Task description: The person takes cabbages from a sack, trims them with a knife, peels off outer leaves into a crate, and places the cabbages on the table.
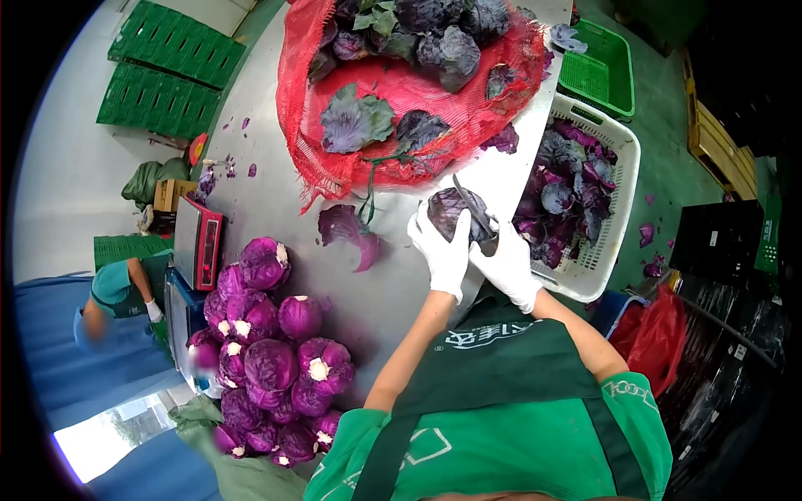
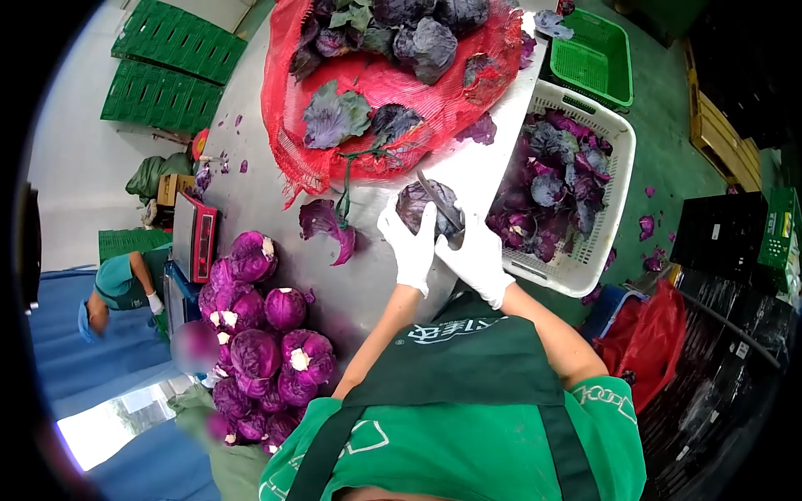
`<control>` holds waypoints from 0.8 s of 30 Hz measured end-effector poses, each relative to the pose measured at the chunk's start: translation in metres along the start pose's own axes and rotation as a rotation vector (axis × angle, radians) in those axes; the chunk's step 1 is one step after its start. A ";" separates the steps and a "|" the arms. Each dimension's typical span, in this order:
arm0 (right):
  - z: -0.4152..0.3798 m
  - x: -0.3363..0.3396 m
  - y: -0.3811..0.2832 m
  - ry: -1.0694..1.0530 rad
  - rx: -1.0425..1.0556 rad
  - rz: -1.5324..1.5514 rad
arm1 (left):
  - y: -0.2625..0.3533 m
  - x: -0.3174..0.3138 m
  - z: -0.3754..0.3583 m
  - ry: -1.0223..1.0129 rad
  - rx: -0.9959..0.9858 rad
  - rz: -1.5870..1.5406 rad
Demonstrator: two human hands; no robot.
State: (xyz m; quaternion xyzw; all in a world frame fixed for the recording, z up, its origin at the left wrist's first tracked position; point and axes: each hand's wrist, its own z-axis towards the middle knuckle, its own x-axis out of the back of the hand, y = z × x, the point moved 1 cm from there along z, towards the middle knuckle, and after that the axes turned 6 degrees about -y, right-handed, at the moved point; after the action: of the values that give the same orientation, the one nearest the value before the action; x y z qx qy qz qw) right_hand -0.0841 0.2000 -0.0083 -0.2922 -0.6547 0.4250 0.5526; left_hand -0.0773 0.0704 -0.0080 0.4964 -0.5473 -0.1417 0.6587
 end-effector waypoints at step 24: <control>0.030 0.017 0.021 0.252 -0.023 -0.009 | 0.000 0.016 0.024 -0.069 0.275 -0.236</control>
State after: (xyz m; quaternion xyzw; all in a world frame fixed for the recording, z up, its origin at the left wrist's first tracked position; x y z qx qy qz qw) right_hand -0.1186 0.2172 -0.0191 -0.3467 -0.5861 0.3750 0.6289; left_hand -0.0923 0.0474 -0.0009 0.6373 -0.5220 -0.1587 0.5441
